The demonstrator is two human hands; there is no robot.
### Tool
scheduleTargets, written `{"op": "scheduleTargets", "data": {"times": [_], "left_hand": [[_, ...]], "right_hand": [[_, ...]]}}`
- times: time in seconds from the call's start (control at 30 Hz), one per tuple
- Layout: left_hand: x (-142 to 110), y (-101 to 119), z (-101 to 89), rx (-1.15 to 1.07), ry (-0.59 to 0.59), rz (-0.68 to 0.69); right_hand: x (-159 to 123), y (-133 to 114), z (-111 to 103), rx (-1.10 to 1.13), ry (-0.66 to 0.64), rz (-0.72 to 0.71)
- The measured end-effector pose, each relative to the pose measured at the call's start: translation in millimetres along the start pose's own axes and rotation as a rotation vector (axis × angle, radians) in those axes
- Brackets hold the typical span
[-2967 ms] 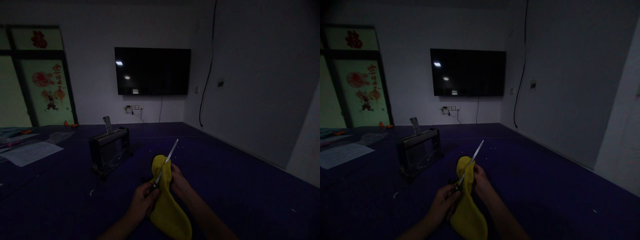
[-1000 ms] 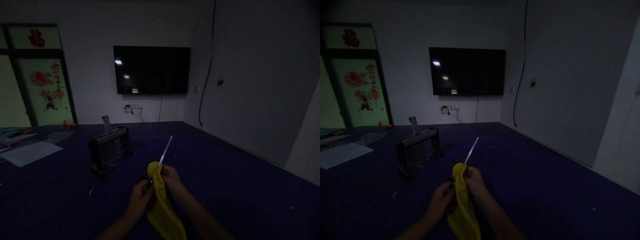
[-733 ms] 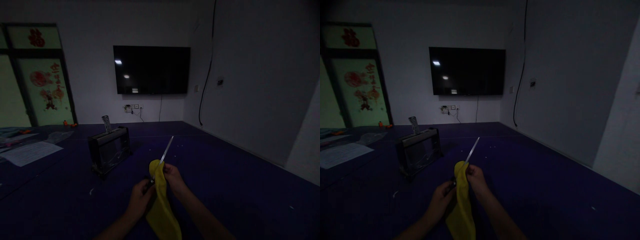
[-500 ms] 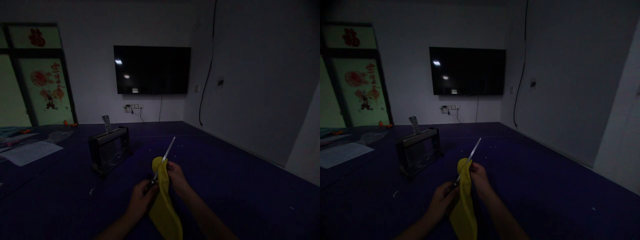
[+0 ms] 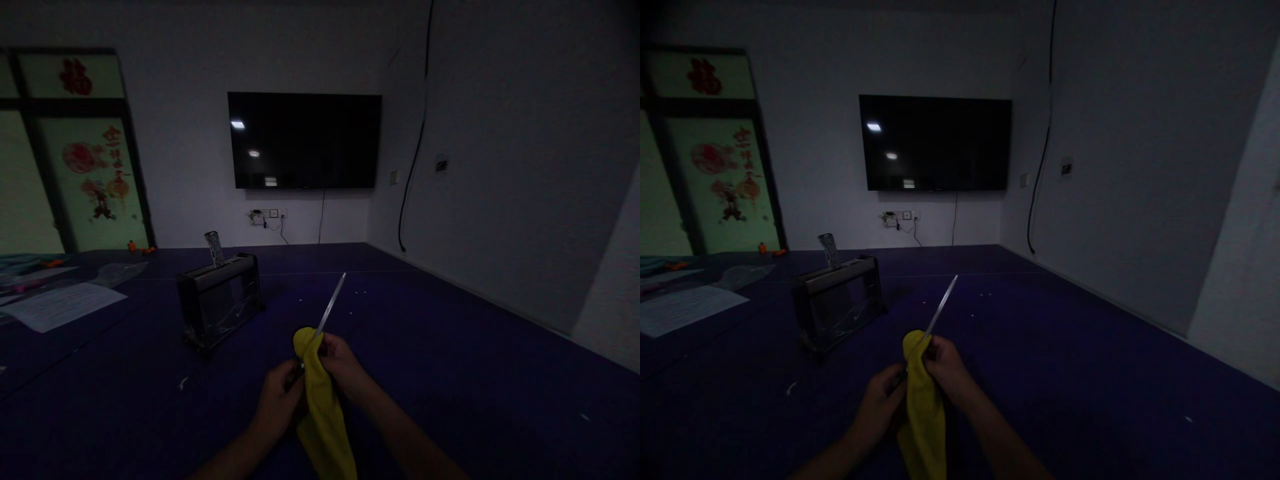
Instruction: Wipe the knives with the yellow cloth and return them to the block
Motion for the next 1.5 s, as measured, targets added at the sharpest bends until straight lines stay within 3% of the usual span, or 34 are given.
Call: {"op": "scheduleTargets", "data": {"times": [0.43,1.07,1.27,1.5], "left_hand": [[1,1,-1.8,0.105,-0.024,0.083],[0,4,1.8,0.090,-0.043,0.047],[0,7,0.4,0.159,0.008,0.035],[-1,-6,3.1,0.143,-0.032,0.026]], "right_hand": [[0,-9,11,-0.083,-0.136,-0.026],[2,-13,-3,-0.004,0.005,-0.014],[4,-19,-10,0.034,0.043,-0.022],[7,-25,-22,0.079,0.092,-0.034]]}}
Point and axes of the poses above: each hand's wrist, its own x-axis towards the middle knuckle, its own z-axis out of the palm, y = z × x, the point moved 7 cm from there along x, towards the middle knuckle, and after that the axes turned 1 degree about y, right-handed, at the moved point
